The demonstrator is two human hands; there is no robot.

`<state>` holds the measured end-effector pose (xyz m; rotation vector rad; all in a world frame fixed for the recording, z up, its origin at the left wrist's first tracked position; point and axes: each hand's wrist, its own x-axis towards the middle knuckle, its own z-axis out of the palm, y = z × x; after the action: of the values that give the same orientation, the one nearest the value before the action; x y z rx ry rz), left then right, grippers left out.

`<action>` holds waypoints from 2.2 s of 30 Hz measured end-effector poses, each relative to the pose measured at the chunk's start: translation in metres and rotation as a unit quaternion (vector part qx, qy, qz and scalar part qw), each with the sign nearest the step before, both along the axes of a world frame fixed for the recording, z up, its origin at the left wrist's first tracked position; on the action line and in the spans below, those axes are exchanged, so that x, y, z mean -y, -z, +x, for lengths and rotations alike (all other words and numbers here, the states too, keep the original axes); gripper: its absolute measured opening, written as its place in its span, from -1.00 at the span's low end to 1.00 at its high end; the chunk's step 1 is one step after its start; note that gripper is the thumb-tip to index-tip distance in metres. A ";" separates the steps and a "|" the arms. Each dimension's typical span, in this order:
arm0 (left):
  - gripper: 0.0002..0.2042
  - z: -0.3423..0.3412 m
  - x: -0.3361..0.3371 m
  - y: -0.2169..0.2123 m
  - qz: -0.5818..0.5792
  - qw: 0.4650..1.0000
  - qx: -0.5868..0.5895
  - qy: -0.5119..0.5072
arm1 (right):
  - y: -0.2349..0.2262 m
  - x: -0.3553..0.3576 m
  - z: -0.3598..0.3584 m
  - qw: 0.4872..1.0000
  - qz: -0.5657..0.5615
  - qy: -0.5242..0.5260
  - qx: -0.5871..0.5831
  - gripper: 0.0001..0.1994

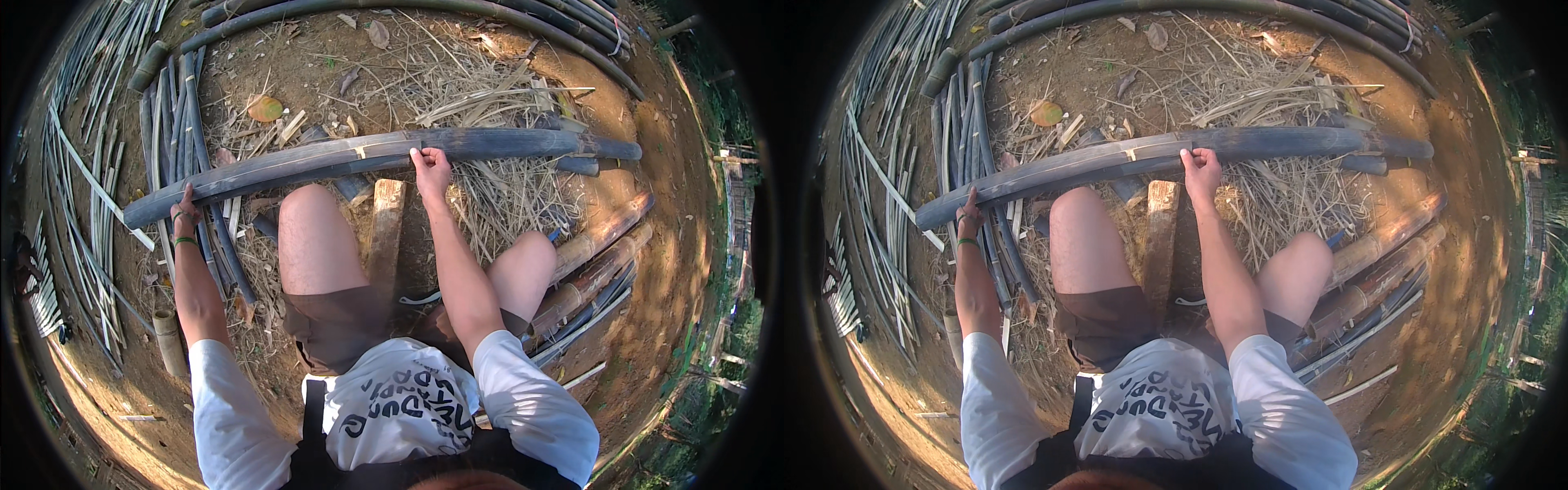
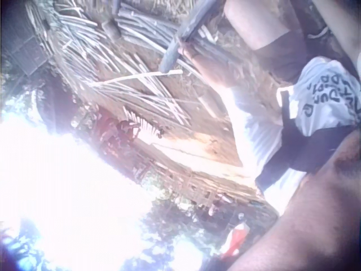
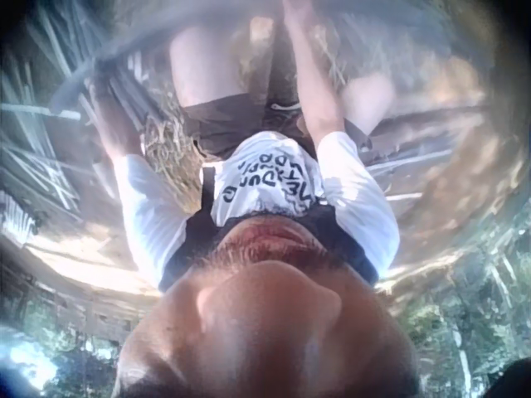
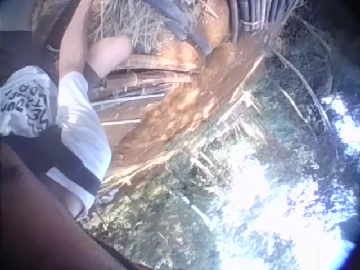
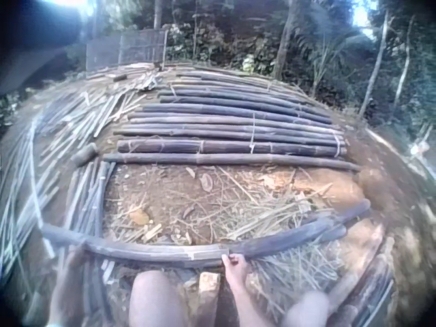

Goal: The person handles bamboo poles on the ground and then saws through one of them using a hand saw.

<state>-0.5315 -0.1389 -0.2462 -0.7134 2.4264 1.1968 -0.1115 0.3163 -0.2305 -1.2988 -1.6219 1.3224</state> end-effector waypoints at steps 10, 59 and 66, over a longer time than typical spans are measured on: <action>-0.03 0.003 -0.013 0.004 -0.218 0.975 -0.053 -0.005 | -0.003 0.003 -0.006 1.000 0.015 0.023 0.011 -0.70; -0.56 0.173 -0.209 -0.084 -0.061 0.641 -0.392 0.657 | -0.057 -0.077 0.052 0.932 0.156 -0.094 0.314 -0.56; -0.44 0.179 -0.282 -0.111 -0.046 0.696 -0.278 0.660 | -0.062 -0.074 0.047 0.934 0.139 -0.105 0.313 -0.55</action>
<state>-0.3525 0.1432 -0.1354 1.4339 2.3807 0.6059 -0.0645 0.3903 -0.1684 -1.4842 -2.3406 0.7704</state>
